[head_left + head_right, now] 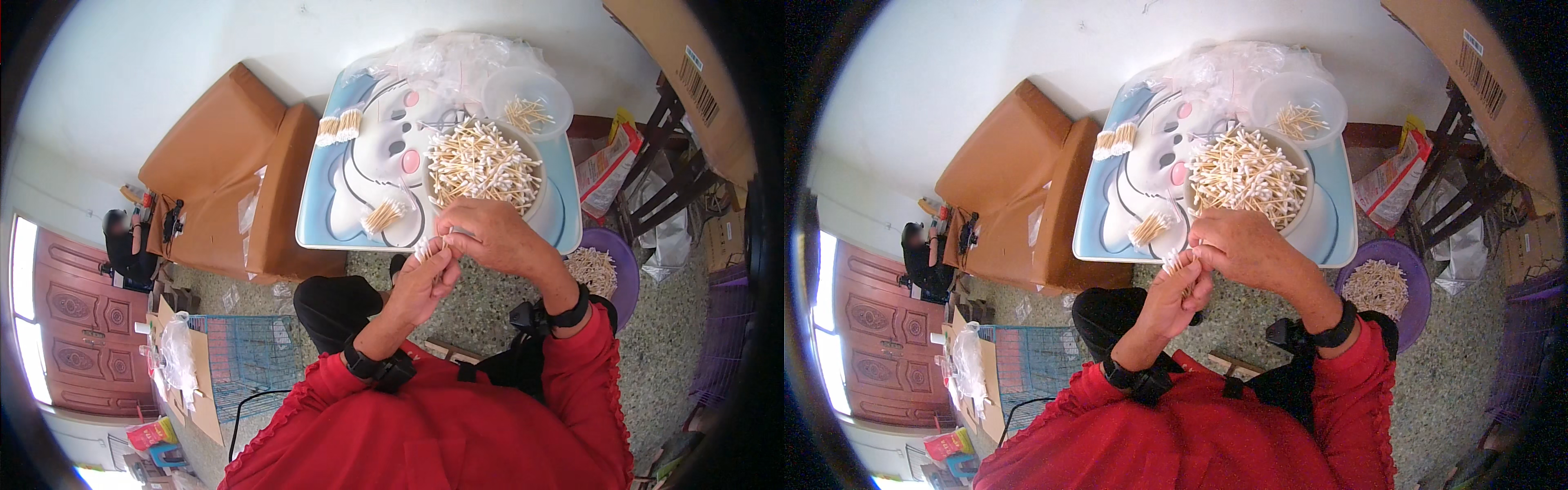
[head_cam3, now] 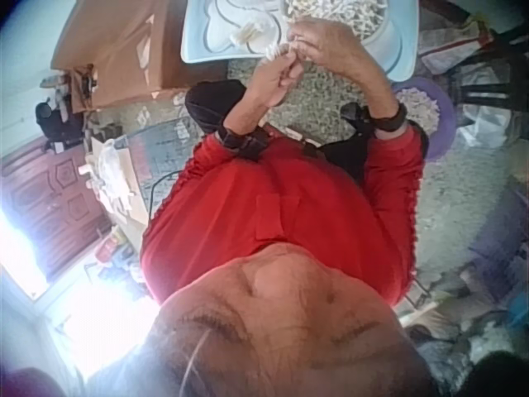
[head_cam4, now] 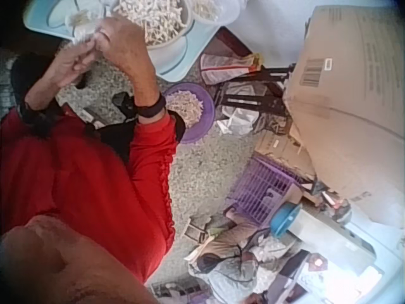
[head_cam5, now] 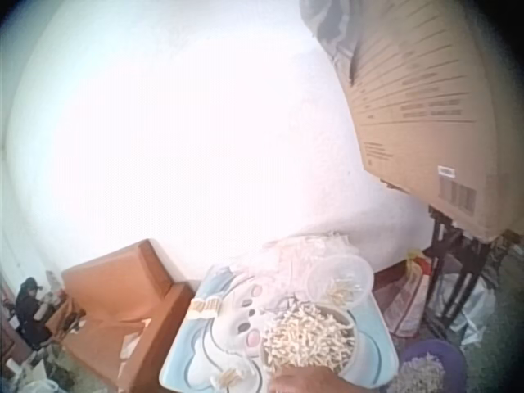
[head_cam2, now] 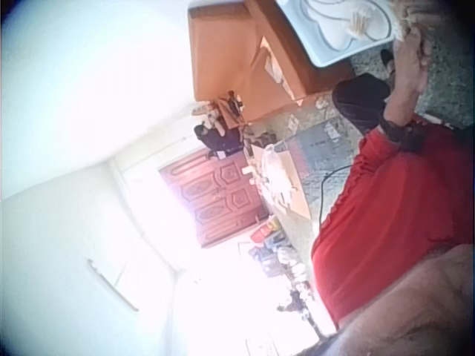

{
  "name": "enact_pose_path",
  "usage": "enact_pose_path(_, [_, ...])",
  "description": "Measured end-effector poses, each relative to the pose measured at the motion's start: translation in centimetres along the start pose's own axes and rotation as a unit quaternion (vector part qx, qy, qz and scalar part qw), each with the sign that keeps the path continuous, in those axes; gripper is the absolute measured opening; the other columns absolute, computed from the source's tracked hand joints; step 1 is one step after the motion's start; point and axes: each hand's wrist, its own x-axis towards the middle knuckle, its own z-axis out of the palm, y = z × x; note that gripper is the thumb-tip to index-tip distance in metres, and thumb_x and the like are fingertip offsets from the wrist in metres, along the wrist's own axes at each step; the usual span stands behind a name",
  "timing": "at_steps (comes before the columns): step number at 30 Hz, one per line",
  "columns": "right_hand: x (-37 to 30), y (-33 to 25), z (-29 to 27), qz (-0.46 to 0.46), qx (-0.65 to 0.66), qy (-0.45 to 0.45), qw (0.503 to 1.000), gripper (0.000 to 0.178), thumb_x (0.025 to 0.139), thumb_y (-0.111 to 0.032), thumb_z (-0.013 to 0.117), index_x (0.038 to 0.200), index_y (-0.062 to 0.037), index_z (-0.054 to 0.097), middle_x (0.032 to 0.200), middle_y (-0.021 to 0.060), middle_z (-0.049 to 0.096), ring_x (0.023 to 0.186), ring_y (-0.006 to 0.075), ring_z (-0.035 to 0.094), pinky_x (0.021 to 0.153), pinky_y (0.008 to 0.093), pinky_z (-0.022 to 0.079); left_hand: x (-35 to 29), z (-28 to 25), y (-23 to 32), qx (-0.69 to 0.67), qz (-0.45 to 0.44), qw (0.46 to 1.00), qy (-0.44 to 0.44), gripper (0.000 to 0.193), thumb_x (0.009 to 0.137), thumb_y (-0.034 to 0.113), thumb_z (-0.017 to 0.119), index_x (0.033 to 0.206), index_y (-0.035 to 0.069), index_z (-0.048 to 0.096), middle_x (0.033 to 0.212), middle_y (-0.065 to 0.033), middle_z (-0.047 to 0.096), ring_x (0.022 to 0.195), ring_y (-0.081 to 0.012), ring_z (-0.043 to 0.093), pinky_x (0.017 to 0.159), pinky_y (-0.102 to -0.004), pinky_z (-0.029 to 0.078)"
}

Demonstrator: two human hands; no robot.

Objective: The recorder picks up cotton swabs from a bowl, aligns them, secures them with a rubber band, and places the bundle into a plastic bag.

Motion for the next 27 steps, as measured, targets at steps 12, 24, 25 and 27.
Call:
enact_pose_path(12, [0.1, -0.1, 0.0, -0.047, 0.025, 0.011, 0.999, 0.021, 0.073, -0.012, 0.058, 0.093, -0.0055, 0.060, 0.096, 0.0118, 0.059, 0.094, 0.0301, 0.055, 0.082, 0.0383, 0.044, 0.2, -0.3, -0.5, 0.045, -0.018, 0.999, 0.008, 0.015, 0.093, 0.025, 0.048, 0.095, 0.010, 0.051, 0.062, 0.0018, 0.041, 0.048, -0.0060, 0.031, 0.044, -0.0202, 0.024])
enact_pose_path(24, [0.0, 0.2, 0.3, -0.063, 0.064, -0.036, 0.995, 0.017, 0.074, -0.011, 0.057, 0.090, -0.0058, 0.059, 0.098, 0.0110, 0.057, 0.092, 0.0294, 0.055, 0.080, 0.0376, 0.044, 0.1, -1.0, -1.1, 0.043, -0.016, 0.998, -0.040, 0.014, 0.092, 0.023, 0.050, 0.096, 0.010, 0.053, 0.071, 0.0011, 0.045, 0.057, -0.0064, 0.036, 0.046, -0.0186, 0.024])
enact_pose_path(25, [0.0, 0.1, 0.3, -0.063, 0.064, -0.036, 0.995, 0.017, 0.074, -0.011, 0.057, 0.090, -0.0058, 0.059, 0.098, 0.0110, 0.057, 0.092, 0.0294, 0.055, 0.080, 0.0376, 0.044, 0.0, -1.1, -1.2, 0.042, -0.017, 0.998, -0.050, 0.014, 0.092, 0.023, 0.050, 0.096, 0.010, 0.053, 0.072, 0.0013, 0.045, 0.058, -0.0065, 0.036, 0.046, -0.0185, 0.025])
enact_pose_path(27, [0.0, 0.1, 0.2, -0.067, 0.056, -0.036, 0.996, 0.014, 0.073, -0.011, 0.056, 0.086, -0.0055, 0.057, 0.092, 0.0104, 0.057, 0.088, 0.0295, 0.055, 0.076, 0.0383, 0.044, 0.0, -1.1, -1.2, 0.039, -0.022, 0.998, -0.053, 0.014, 0.092, 0.023, 0.050, 0.097, 0.010, 0.053, 0.072, 0.0014, 0.045, 0.058, -0.0065, 0.037, 0.046, -0.0184, 0.025])
